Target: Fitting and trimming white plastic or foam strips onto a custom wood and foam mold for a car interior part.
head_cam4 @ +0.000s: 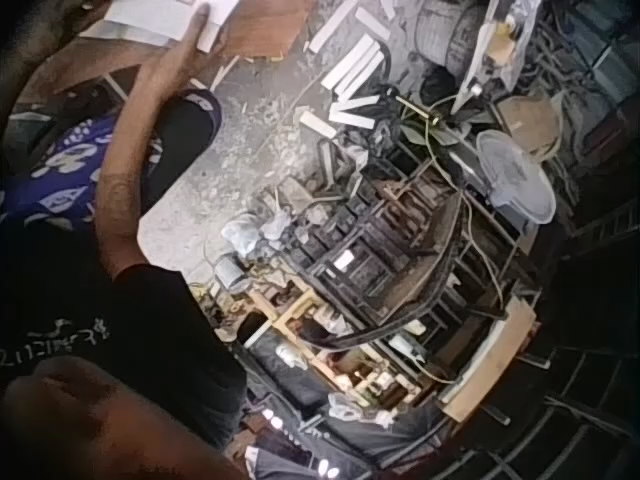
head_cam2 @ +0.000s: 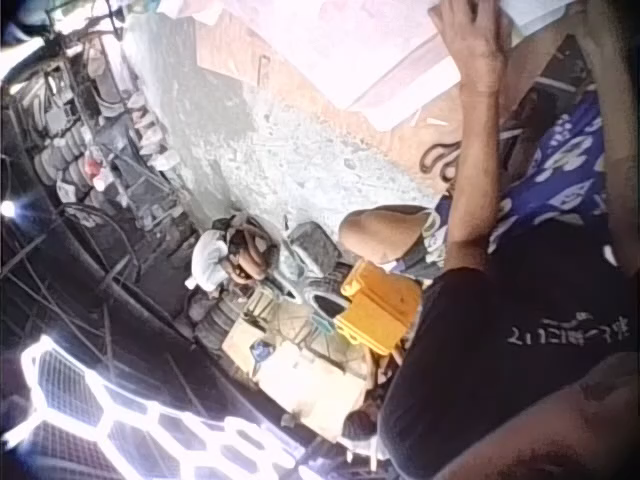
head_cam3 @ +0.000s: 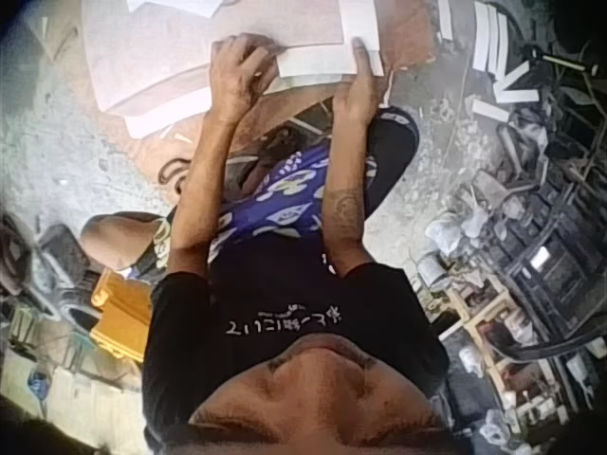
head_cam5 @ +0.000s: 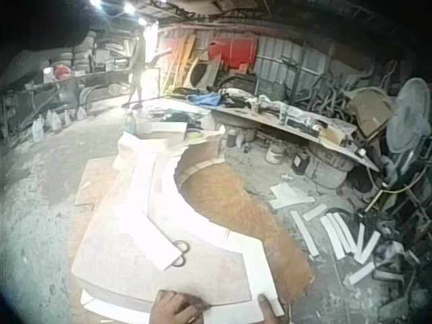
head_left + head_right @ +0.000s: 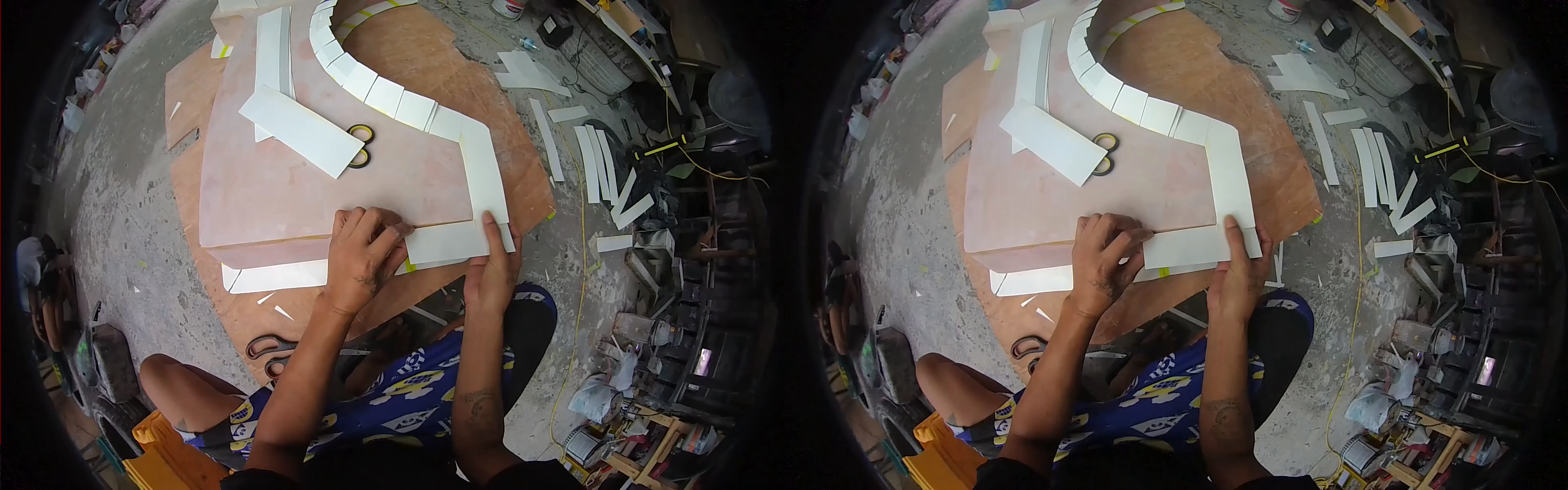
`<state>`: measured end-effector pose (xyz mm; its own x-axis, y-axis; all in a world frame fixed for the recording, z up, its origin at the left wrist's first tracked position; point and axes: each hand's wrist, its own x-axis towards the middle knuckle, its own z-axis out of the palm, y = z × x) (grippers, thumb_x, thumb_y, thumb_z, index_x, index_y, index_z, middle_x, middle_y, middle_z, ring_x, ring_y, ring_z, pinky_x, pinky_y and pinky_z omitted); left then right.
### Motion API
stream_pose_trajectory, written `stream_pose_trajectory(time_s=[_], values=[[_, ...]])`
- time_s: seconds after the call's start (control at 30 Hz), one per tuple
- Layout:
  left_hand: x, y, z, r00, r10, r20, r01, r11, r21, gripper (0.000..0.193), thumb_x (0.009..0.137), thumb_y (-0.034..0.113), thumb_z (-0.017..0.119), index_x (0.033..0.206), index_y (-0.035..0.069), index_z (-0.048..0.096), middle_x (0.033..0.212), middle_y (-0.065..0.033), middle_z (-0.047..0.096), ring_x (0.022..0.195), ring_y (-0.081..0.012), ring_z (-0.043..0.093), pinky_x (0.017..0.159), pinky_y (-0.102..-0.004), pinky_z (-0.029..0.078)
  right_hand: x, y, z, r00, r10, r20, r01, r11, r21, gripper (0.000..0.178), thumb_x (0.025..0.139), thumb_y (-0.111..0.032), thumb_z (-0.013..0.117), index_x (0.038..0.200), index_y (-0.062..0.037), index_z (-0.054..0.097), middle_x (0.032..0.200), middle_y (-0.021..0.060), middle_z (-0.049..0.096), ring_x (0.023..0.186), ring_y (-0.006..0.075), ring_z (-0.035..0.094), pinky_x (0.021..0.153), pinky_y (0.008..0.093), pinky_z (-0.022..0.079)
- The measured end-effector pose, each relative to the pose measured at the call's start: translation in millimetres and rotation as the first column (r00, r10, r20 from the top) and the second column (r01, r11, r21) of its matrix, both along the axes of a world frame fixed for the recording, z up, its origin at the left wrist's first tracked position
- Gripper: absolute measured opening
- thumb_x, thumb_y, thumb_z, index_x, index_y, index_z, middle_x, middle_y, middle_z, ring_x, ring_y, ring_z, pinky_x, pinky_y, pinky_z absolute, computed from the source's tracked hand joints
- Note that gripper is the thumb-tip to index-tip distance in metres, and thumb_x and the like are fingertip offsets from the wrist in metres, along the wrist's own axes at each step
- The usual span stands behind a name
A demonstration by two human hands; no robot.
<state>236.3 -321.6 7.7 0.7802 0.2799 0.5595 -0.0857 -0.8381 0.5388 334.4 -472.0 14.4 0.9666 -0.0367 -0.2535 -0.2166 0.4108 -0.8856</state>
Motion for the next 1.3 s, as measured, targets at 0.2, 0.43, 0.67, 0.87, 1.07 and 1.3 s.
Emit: stream_pose_trajectory(time_s=[0.2, 0.43, 0.67, 0.87, 1.07, 1.3], values=[[-0.7, 0.1, 2.4, 1.000, -0.010, -0.016, 0.010, 1.000, -0.015, 0.028, 0.065, 0.005, 0.075, 0.091, 0.010, 0.066, 0.093, -0.0012, 0.059, 0.081, -0.0210, 0.053, 0.077, -0.0362, 0.039, -10.4, -7.5, 1.5, 0.998, 0.036, -0.056, -0.028, 0.990, 0.138, 0.039, 0.089, -0.012, 0.068, 0.122, -0.0001, 0.053, 0.118, 0.0102, 0.059, 0.106, 0.0181, 0.061, 0.091, 0.0320, 0.053], [0.3, 0.2, 4.1, 1.000, -0.006, -0.009, 0.006, 1.000, -0.031, 0.029, 0.061, 0.004, 0.073, 0.089, 0.011, 0.068, 0.090, -0.0016, 0.060, 0.077, -0.0218, 0.053, 0.073, -0.0346, 0.041, -18.5, -0.6, 9.6, 0.940, 0.312, -0.137, -0.308, 0.950, 0.050, 0.035, 0.089, -0.015, 0.067, 0.119, -0.0003, 0.056, 0.106, 0.0099, 0.064, 0.091, 0.0199, 0.067, 0.067, 0.0354, 0.061], [-0.3, 0.6, 1.1, 1.000, 0.020, -0.023, -0.021, 0.999, -0.024, 0.031, 0.061, 0.003, 0.073, 0.091, 0.012, 0.069, 0.089, -0.0009, 0.060, 0.078, -0.0216, 0.055, 0.073, -0.0340, 0.041, -18.2, 5.6, 18.8, 0.946, 0.287, -0.150, -0.296, 0.954, -0.039, 0.042, 0.087, -0.014, 0.067, 0.123, 0.0012, 0.051, 0.105, 0.0129, 0.063, 0.087, 0.0223, 0.069, 0.060, 0.0349, 0.062], [-1.8, 0.2, 7.4, 0.997, -0.009, -0.074, 0.005, 0.998, -0.062, 0.030, 0.065, 0.007, 0.075, 0.094, 0.011, 0.069, 0.093, -0.0009, 0.059, 0.082, -0.0213, 0.053, 0.076, -0.0356, 0.039, -15.4, 3.6, 14.9, 0.948, 0.291, -0.127, -0.302, 0.950, -0.079, 0.043, 0.086, -0.014, 0.068, 0.122, 0.0039, 0.052, 0.109, 0.0150, 0.061, 0.090, 0.0241, 0.068, 0.061, 0.0343, 0.063], [-0.2, -0.1, 8.7, 0.999, 0.012, -0.043, -0.013, 0.999, -0.031, 0.035, 0.061, 0.003, 0.076, 0.095, 0.012, 0.071, 0.089, -0.0014, 0.060, 0.075, -0.0198, 0.054, 0.070, -0.0336, 0.039, -15.1, 4.2, 14.4, 0.956, 0.260, -0.132, -0.276, 0.953, -0.123, 0.044, 0.084, -0.011, 0.069, 0.121, 0.0048, 0.051, 0.106, 0.0149, 0.061, 0.087, 0.0229, 0.067, 0.058, 0.0332, 0.062], [0.8, 0.5, 10.3, 0.998, 0.000, -0.063, -0.002, 1.000, -0.029, 0.034, 0.061, 0.003, 0.076, 0.093, 0.012, 0.071, 0.090, -0.0015, 0.060, 0.075, -0.0196, 0.054, 0.069, -0.0340, 0.039, -12.7, 1.3, 11.6, 0.955, 0.244, -0.166, -0.266, 0.955, -0.128, 0.044, 0.083, -0.008, 0.070, 0.122, 0.0037, 0.052, 0.105, 0.0137, 0.061, 0.085, 0.0210, 0.066, 0.059, 0.0322, 0.061]])
